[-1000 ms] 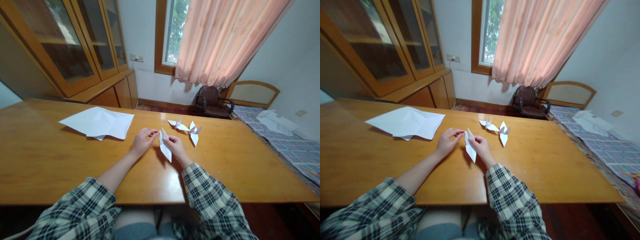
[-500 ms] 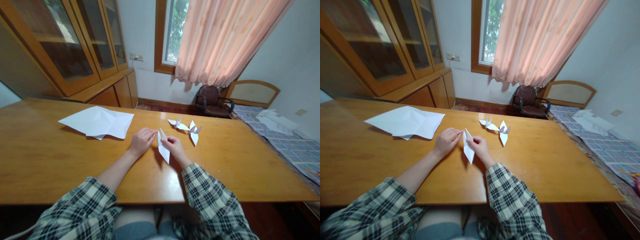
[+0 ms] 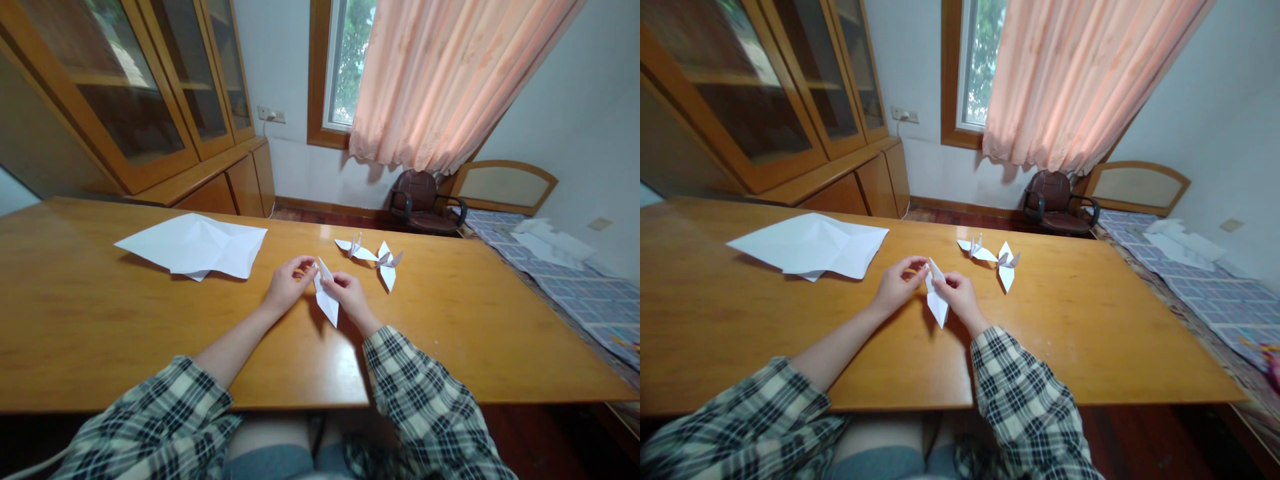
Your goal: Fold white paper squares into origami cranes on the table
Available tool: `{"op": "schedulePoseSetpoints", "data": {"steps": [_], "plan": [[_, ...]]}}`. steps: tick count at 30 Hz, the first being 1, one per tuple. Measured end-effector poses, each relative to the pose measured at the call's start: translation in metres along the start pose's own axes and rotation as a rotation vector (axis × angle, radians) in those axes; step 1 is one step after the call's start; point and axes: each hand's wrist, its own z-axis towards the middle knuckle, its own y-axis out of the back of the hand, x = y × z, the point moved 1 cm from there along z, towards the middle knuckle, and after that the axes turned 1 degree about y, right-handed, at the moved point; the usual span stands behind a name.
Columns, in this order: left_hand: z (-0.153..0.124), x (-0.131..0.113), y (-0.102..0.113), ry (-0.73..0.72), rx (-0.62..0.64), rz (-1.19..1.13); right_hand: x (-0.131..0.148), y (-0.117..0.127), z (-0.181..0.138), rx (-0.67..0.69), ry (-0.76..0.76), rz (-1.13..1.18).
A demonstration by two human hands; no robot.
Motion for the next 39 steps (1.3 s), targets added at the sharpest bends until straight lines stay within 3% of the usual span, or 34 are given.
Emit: {"op": "schedulePoseSetpoints", "data": {"steps": [11,28,36,39], "plan": [[0.007,0.002,0.003,0.134,0.112,-0.236,0.001,0.001,0.0,0.045,0.035,-0.06],[0.017,0.004,0.025,-0.14,0.332,0.205,-0.002,0.002,0.001,0.108,-0.079,0.003],[0.019,0.002,0.031,-0.001,0.467,0.041,-0.001,0.006,0.002,0.196,-0.095,-0.04],[0.019,0.003,0.029,0.031,0.462,0.0,0.0,0.005,0.001,0.223,-0.117,-0.047]]}}
